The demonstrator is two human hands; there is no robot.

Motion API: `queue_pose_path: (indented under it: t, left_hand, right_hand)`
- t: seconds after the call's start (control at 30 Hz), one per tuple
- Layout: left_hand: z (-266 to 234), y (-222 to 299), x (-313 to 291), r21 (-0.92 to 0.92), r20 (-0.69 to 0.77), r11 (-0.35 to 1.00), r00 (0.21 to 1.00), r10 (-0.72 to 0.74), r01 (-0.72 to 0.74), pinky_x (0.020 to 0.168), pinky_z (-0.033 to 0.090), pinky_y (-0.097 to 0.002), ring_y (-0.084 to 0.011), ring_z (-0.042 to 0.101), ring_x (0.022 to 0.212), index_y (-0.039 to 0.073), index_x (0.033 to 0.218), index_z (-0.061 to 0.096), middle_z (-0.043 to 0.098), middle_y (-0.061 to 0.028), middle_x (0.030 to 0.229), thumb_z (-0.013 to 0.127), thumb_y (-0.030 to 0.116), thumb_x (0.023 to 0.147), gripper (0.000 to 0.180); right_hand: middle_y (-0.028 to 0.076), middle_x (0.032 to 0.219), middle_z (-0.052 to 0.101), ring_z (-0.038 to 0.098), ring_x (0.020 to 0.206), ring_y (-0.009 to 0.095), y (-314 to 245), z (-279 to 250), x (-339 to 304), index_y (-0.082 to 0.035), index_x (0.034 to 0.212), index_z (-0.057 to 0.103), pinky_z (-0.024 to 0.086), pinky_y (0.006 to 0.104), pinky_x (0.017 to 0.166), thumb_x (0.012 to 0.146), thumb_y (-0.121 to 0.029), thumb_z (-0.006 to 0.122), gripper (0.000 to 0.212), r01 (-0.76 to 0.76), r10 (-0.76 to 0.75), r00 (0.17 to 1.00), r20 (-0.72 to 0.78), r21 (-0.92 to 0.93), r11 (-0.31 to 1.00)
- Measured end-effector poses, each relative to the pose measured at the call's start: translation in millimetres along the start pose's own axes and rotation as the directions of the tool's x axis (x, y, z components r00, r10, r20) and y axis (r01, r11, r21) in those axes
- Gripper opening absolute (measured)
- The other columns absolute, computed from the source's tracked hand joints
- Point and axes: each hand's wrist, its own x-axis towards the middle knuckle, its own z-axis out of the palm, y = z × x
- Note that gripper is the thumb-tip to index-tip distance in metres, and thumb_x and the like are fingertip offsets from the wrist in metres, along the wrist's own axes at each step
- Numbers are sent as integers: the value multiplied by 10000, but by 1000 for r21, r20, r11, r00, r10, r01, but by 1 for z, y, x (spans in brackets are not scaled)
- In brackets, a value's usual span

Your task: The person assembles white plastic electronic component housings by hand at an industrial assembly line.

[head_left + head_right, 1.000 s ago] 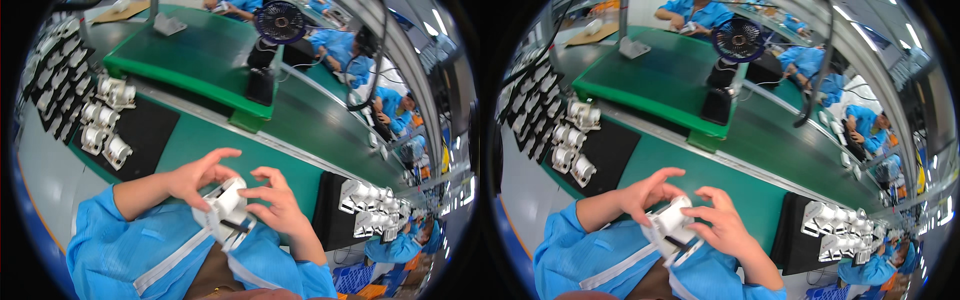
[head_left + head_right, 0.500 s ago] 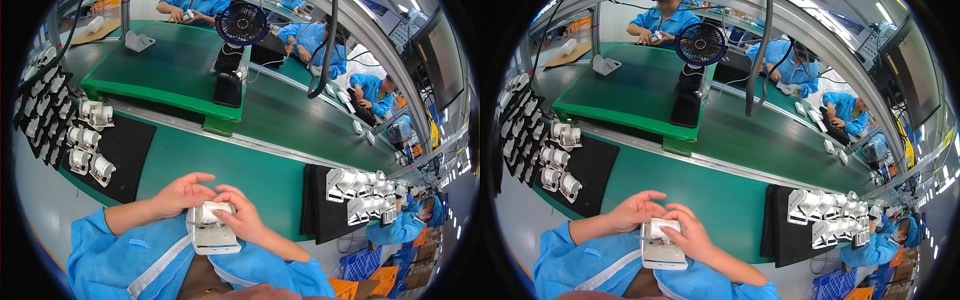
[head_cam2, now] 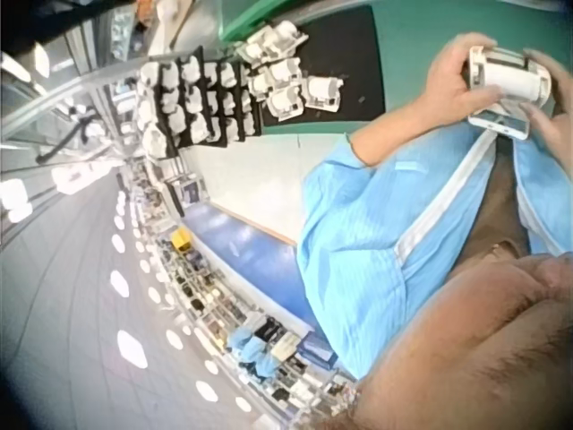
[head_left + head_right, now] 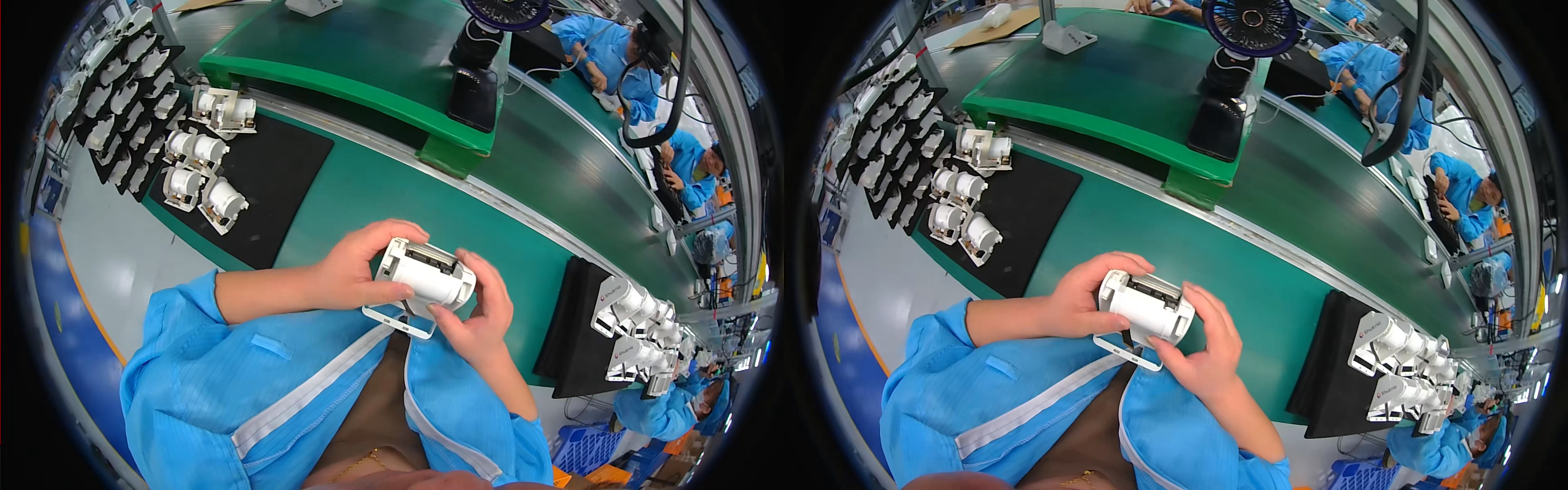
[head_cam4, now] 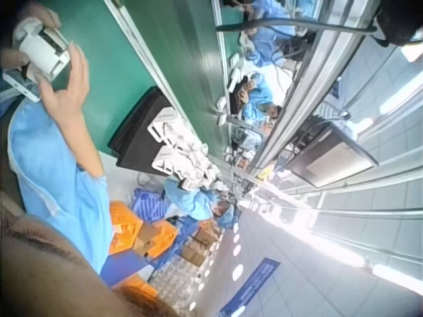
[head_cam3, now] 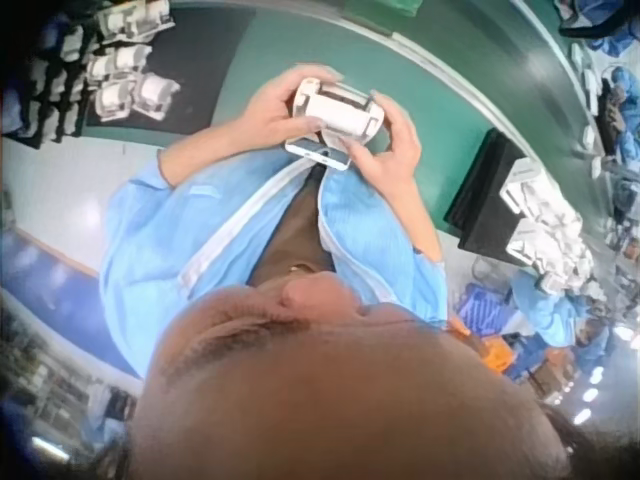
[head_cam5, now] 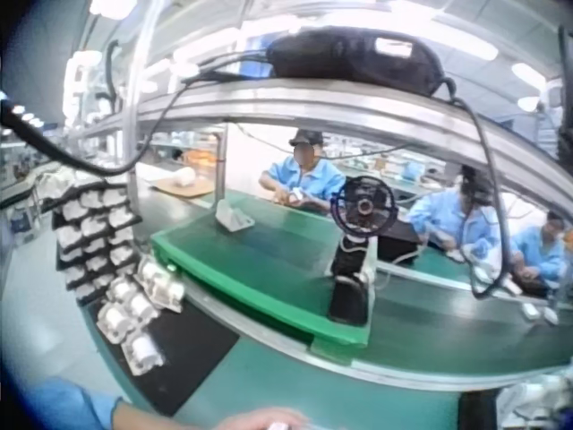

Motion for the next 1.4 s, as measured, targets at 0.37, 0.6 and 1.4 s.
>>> queue_pose_path:
  t: [0.37,0.6,1.4]
  left_hand:
    - [6,1,-4,270,-26,958,994,103,-92,869,488,-340,-224,587,1032,13,1185,505,564,-168,1192,759,269,795,531]
    - [11,18,6,169,-30,976,990,-136,139,822,478,-304,-168,573,943,18,1240,441,561,-107,1038,675,194,856,482]
    - [9,22,-1,257,128,930,945,-302,262,733,478,-342,-201,580,852,24,1225,359,565,-110,950,640,259,901,490]
  right_hand:
    - [221,1104,638,641,1025,310,4,14,-10,76,1197,533,520,382,884,690,-148,782,608,110,-114,991,-72,-58,992]
    - [171,1112,647,653,979,227,-1,21,-12,30,1183,567,540,314,816,699,-68,777,536,-259,315,940,-131,326,909]
    - [142,1049,644,658,907,252,-14,4,4,-48,1094,684,540,324,749,679,-40,805,433,-89,96,993,72,-93,992]
